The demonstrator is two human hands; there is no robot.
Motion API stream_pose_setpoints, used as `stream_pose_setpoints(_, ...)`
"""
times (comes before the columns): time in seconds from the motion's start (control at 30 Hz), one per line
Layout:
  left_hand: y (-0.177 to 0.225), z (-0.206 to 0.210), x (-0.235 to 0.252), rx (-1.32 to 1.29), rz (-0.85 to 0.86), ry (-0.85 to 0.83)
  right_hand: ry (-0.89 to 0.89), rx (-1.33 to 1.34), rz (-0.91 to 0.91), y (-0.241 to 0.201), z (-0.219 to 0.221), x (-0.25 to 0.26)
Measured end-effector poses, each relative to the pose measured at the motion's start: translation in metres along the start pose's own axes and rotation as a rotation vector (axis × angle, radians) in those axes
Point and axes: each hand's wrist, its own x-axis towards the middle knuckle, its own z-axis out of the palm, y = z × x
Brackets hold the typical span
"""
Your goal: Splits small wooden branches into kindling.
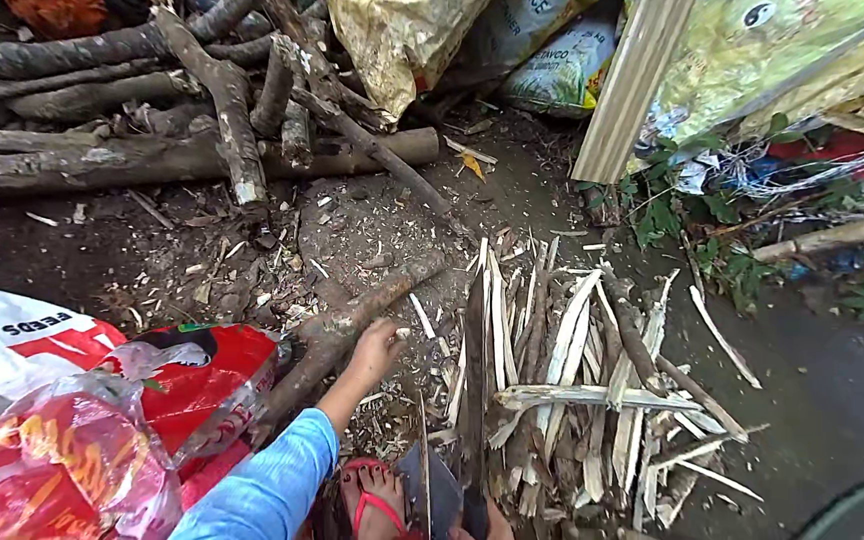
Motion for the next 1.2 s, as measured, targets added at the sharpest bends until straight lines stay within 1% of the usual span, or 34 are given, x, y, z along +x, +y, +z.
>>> stream_pose_setpoints(0.07, -0.011, 0.025, -0.009, -0.011, -0.075, -0.096, 0.012, -0.045, 0.01, -0.009, 0.001, -0.004)
stream_pose_setpoints(0.17, -0.018, 0.043, -0.012, 0.01, -0.138, -0.134, 0.052, -0.149, 0.006, -0.019, 0.003, -0.003)
stream_pose_setpoints(0.27, -0.014, 0.04, -0.008, 0.045, -0.174, -0.167, 0.023, -0.192, 0.037, -0.023, 0.009, -0.001)
stream_pose_setpoints(0.57, -0.012, 0.036, -0.002, 0.093, -0.148, -0.196, 0.038, -0.432, 0.058, -0.033, 0.017, 0.008)
stream_pose_setpoints(0.73, -0.01, 0.033, -0.001, 0.15, -0.149, -0.241, 0.012, -0.457, 0.127, -0.032, 0.019, 0.015)
stream_pose_setpoints(0.77, -0.008, 0.032, -0.001, 0.152, -0.133, -0.227, 0.014, -0.456, 0.125, -0.032, 0.018, 0.014)
stream_pose_setpoints(0.9, -0.006, 0.035, -0.012, 0.101, 0.047, -0.007, 0.042, -0.527, 0.071, -0.026, 0.016, 0.009)
stream_pose_setpoints(0.93, -0.011, 0.039, -0.015, 0.106, 0.032, -0.023, 0.028, -0.558, 0.095, -0.023, 0.017, 0.01)
stream_pose_setpoints(1.0, -0.024, 0.047, -0.019, 0.138, -0.079, -0.157, -0.024, -0.604, 0.197, -0.021, 0.018, 0.016)
stream_pose_setpoints(1.03, -0.026, 0.048, -0.018, 0.149, -0.117, -0.192, -0.037, -0.612, 0.222, -0.022, 0.017, 0.021)
stream_pose_setpoints(1.1, -0.018, 0.042, -0.013, 0.159, -0.161, -0.231, -0.032, -0.601, 0.202, -0.026, 0.016, 0.024)
stream_pose_setpoints(1.13, -0.015, 0.038, -0.016, 0.156, -0.142, -0.207, -0.024, -0.59, 0.176, -0.026, 0.015, 0.02)
stream_pose_setpoints(1.2, -0.011, 0.032, -0.017, 0.141, -0.004, -0.06, 0.004, -0.584, 0.104, -0.029, 0.015, 0.014)
